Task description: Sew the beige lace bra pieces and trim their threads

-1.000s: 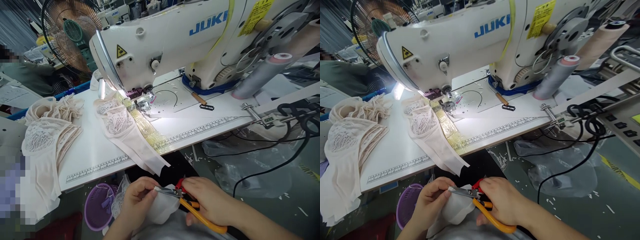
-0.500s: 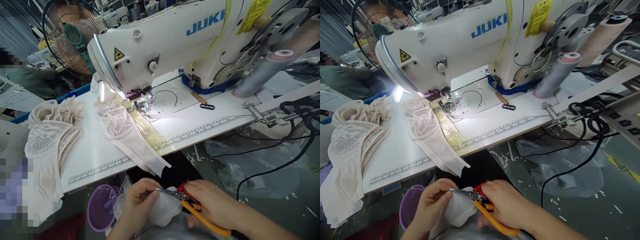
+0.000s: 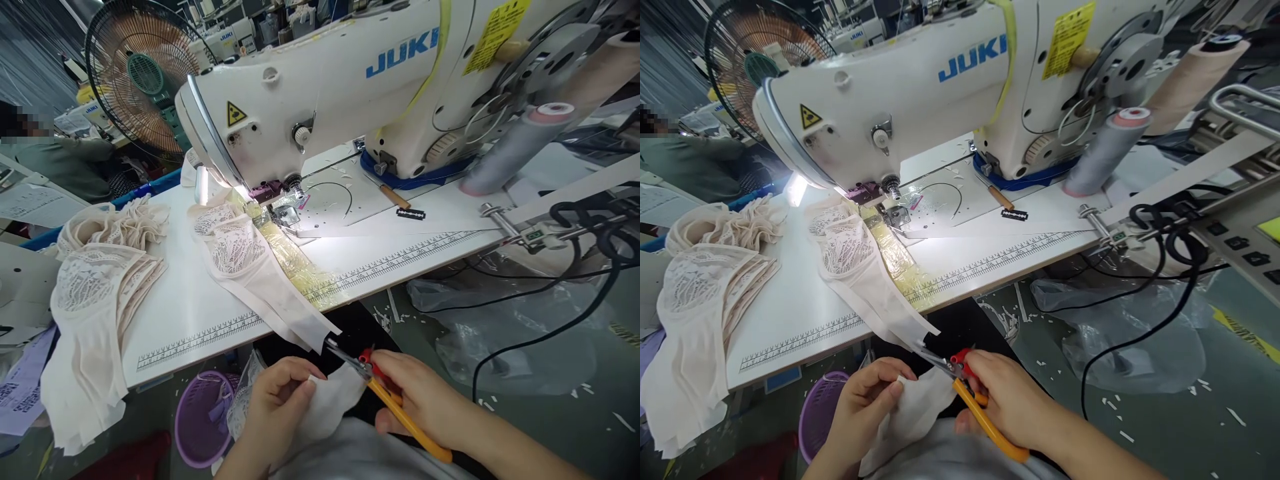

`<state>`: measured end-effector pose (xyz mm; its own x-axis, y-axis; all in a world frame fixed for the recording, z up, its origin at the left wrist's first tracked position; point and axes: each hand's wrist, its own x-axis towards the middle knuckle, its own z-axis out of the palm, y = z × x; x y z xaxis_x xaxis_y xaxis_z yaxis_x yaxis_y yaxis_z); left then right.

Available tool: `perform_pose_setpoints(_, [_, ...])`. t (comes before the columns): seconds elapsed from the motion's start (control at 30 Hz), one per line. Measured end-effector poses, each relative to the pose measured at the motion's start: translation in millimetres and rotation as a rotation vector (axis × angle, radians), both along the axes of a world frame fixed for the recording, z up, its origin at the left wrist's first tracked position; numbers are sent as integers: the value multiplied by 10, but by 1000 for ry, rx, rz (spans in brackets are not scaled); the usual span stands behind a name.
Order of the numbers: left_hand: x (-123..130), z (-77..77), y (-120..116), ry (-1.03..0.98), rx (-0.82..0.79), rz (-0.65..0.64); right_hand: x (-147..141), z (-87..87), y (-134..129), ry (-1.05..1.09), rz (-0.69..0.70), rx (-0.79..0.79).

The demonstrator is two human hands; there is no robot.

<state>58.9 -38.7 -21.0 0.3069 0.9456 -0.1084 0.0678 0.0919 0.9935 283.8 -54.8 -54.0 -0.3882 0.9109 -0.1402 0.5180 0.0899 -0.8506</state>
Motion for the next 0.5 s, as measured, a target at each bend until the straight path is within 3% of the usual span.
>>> perform_pose_setpoints(0.13, [-8,0,2,28,-34,11,-18,28,8,244,-140,21])
perform_pose_setpoints(0.27, [1,20,1,47,-57,0,-88,98,9,416,-154,-67])
perform_pose_setpoints(0.5, [42,1,50,89,-59,-59,-268,208,6,326,-83,-209])
